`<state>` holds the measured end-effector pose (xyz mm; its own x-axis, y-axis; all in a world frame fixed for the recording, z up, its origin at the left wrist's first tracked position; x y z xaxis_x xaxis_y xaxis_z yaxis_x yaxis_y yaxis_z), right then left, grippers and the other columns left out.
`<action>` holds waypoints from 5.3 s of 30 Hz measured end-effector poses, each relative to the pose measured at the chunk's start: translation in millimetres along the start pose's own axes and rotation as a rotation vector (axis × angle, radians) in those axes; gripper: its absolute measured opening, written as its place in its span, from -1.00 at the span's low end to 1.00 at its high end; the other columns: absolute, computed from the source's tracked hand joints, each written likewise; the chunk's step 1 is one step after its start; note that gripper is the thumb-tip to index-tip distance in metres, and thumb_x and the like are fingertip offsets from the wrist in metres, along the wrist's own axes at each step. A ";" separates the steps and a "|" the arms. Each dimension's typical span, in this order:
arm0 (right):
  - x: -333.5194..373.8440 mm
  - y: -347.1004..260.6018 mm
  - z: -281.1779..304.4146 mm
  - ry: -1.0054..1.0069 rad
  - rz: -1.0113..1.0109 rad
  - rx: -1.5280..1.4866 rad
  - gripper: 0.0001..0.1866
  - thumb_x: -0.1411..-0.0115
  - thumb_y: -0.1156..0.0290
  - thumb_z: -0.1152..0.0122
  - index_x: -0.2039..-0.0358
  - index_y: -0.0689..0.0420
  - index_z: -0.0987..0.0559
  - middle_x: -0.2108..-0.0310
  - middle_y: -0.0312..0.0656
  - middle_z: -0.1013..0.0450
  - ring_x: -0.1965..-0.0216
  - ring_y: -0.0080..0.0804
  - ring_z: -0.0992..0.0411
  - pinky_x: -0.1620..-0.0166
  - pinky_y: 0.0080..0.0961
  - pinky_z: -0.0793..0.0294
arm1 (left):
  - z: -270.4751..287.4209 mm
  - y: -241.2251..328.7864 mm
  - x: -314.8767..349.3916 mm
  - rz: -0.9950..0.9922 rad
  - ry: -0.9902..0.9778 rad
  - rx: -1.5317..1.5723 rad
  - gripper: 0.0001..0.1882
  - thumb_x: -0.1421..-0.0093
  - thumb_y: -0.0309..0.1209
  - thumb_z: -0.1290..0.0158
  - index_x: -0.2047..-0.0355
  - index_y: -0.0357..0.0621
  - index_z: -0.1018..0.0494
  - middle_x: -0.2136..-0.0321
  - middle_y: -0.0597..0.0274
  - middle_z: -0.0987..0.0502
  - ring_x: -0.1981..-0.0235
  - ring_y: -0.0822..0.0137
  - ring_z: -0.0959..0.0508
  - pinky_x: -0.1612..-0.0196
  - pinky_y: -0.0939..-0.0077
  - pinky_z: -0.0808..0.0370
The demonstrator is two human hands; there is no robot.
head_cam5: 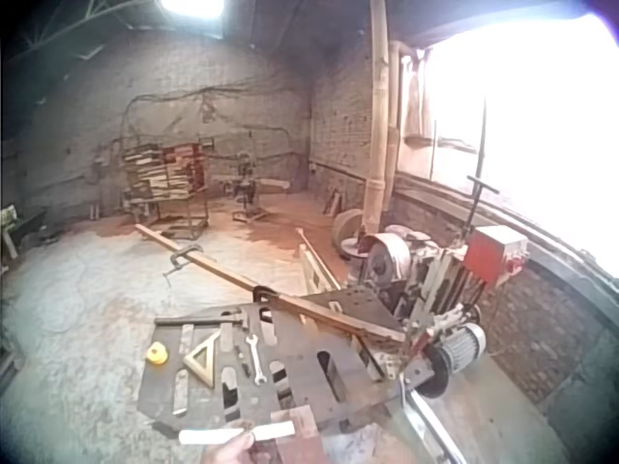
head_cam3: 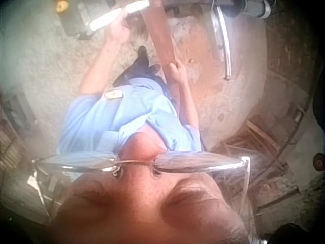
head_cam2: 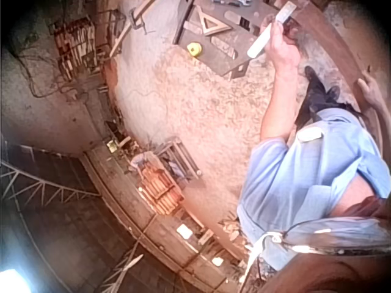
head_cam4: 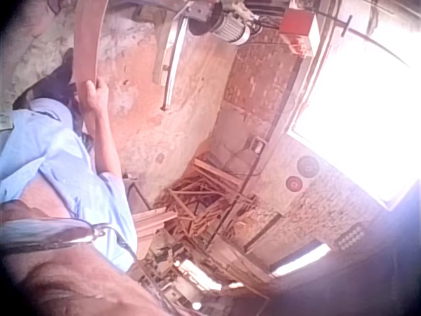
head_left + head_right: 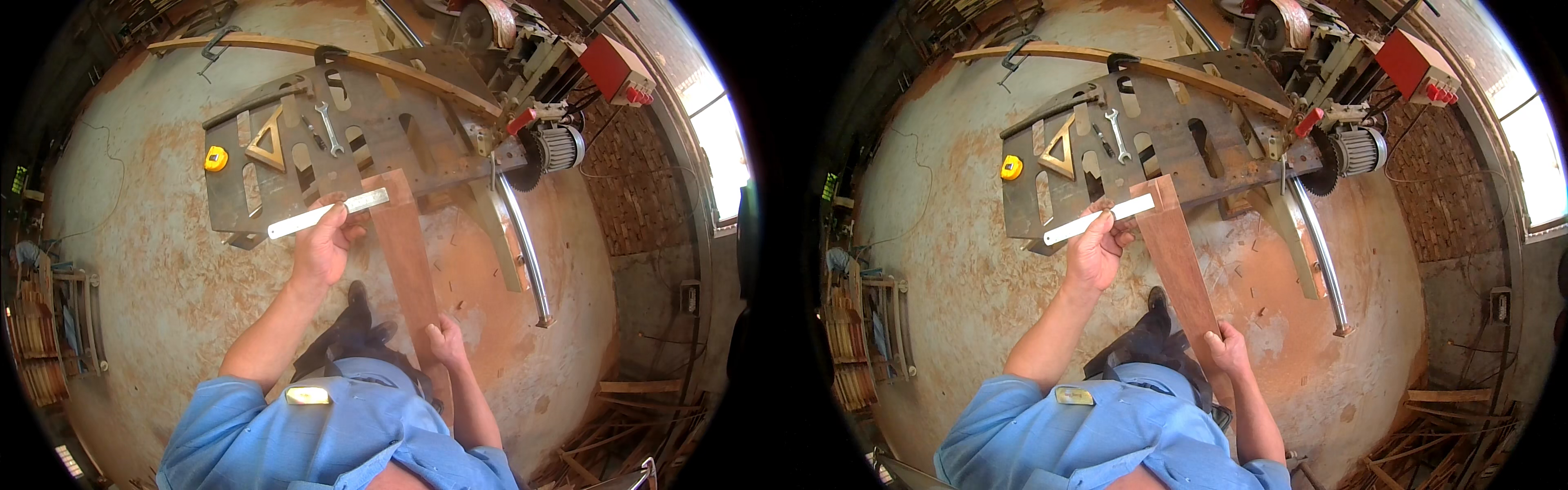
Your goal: The person selects wooden planks, measures them with a ruler, and cuts them using a miter saw. After cutting, the person inspects the pieces and stacks them on the floor.
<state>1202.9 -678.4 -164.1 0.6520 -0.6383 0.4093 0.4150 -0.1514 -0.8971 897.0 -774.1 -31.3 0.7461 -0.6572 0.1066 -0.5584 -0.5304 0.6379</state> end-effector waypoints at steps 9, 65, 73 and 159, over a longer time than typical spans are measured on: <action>4.2 -11.0 0.3 -0.014 0.015 -0.005 -0.67 -0.18 0.33 -0.19 0.13 0.29 -0.61 0.30 -0.22 -0.58 0.24 -0.52 -0.47 0.14 -0.49 -0.48 | 0.7 -2.1 2.7 -0.005 0.019 -0.014 -0.75 -0.33 -0.46 -0.08 0.00 -0.16 -0.39 0.14 0.11 -0.58 0.18 0.17 -0.66 0.27 0.43 -0.63; -11.9 -17.3 -5.8 -0.074 -0.049 0.034 -0.67 -0.22 0.42 -0.09 0.05 0.30 -0.58 0.21 -0.20 -0.59 0.18 -0.50 -0.49 0.09 -0.48 -0.48 | 0.2 8.2 -9.3 -0.004 0.059 -0.048 -0.78 -0.34 -0.46 -0.05 0.02 -0.18 -0.40 0.17 0.13 -0.58 0.19 0.15 -0.67 0.25 0.44 -0.63; -12.7 -12.4 -15.2 -0.023 -0.031 -0.060 -0.71 -0.18 0.38 -0.19 0.15 0.29 -0.61 0.32 -0.25 -0.58 0.27 -0.54 -0.48 0.17 -0.50 -0.49 | 7.4 11.1 -9.7 0.013 0.041 -0.026 -0.76 -0.34 -0.46 -0.05 0.01 -0.18 -0.39 0.17 0.10 -0.58 0.18 0.16 -0.66 0.26 0.43 -0.63; -535.2 -789.3 476.4 1.140 0.729 1.173 -0.32 -0.27 -0.09 -0.18 -0.25 0.11 -0.44 -0.06 0.10 -0.54 -0.11 0.07 -0.49 -0.16 -0.13 -0.44 | -69.7 46.6 -304.2 0.041 0.354 -1.661 -0.29 -0.08 0.17 -0.14 0.25 -0.42 -0.56 0.37 -0.30 -0.61 0.28 -0.22 -0.65 0.20 0.01 -0.54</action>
<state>828.7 142.3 404.1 0.3862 -0.5549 -0.7369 0.7924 0.6085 -0.0429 669.3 -561.5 19.1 0.9086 -0.3904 0.1484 0.2038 0.7247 0.6583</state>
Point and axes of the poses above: each hand's wrist, its own x-axis away from the middle knuckle, its own z-axis out of the back of the hand, y = z × x, the point moved 1 cm from there along -x, towards the middle knuckle
